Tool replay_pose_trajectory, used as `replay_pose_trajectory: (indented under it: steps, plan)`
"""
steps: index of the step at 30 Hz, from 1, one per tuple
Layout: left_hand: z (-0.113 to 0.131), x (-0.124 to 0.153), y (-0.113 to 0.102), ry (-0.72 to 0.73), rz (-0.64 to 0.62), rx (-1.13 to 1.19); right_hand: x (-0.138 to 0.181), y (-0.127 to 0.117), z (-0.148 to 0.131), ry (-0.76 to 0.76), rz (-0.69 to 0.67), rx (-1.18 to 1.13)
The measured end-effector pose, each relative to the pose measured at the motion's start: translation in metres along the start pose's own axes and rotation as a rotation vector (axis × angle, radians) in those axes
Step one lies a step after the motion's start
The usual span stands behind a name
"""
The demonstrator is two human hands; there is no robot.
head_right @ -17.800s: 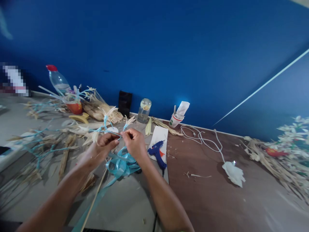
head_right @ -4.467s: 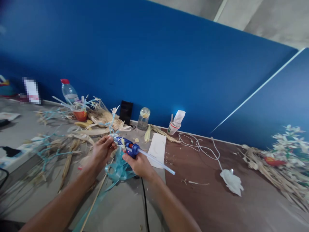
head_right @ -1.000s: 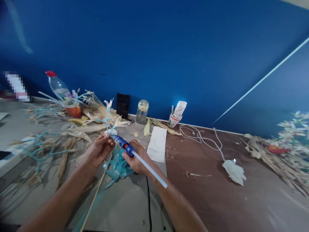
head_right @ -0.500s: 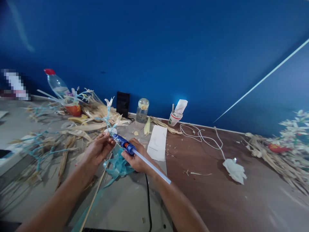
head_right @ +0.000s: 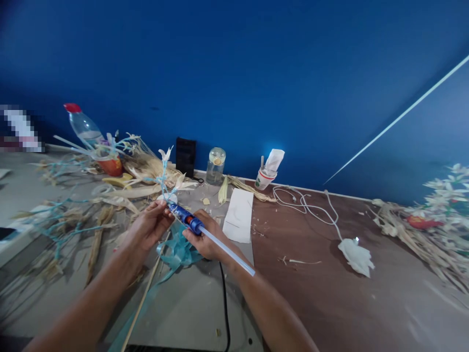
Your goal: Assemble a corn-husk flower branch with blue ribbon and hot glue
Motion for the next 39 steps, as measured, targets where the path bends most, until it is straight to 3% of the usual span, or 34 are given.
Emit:
replay_pose_trajectory:
  steps: [11, 14, 19, 23, 27, 30, 34, 39]
  plan:
    - [0.000, -0.002, -0.001, 0.026, 0.015, 0.008, 0.000, -0.003, -0.003, 0.018, -0.018, 0.016]
    - [0.002, -0.002, -0.001, 0.042, 0.015, 0.027, 0.000, -0.013, -0.006, 0.033, -0.018, 0.047]
    - [0.002, -0.004, -0.003, 0.050, 0.026, 0.042, 0.001, -0.041, 0.006, 0.038, 0.103, 0.255]
    - [0.000, -0.006, -0.005, 0.066, 0.022, 0.029, 0.008, -0.059, 0.023, 0.169, 0.133, 0.528]
    - [0.000, -0.004, -0.002, 0.086, 0.020, -0.003, 0.021, -0.066, 0.037, 0.371, 0.071, 0.759]
    - [0.001, -0.002, 0.000, 0.104, 0.016, -0.039, 0.027, -0.064, 0.045, 0.422, 0.031, 0.902]
    - [0.002, 0.001, 0.003, 0.107, 0.009, -0.074, 0.031, -0.062, 0.056, 0.476, 0.030, 0.977]
    - [0.002, 0.003, 0.005, 0.099, 0.010, -0.063, 0.035, -0.063, 0.067, 0.493, 0.037, 0.913]
Point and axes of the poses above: each hand's wrist, its own x-axis away from the middle knuckle, its own y-axis out of the palm, z = x × y, the point moved 3 cm from there along -x, towards the middle knuckle, and after that the axes turned 14 degrees about -x, right-handed, at the moved point
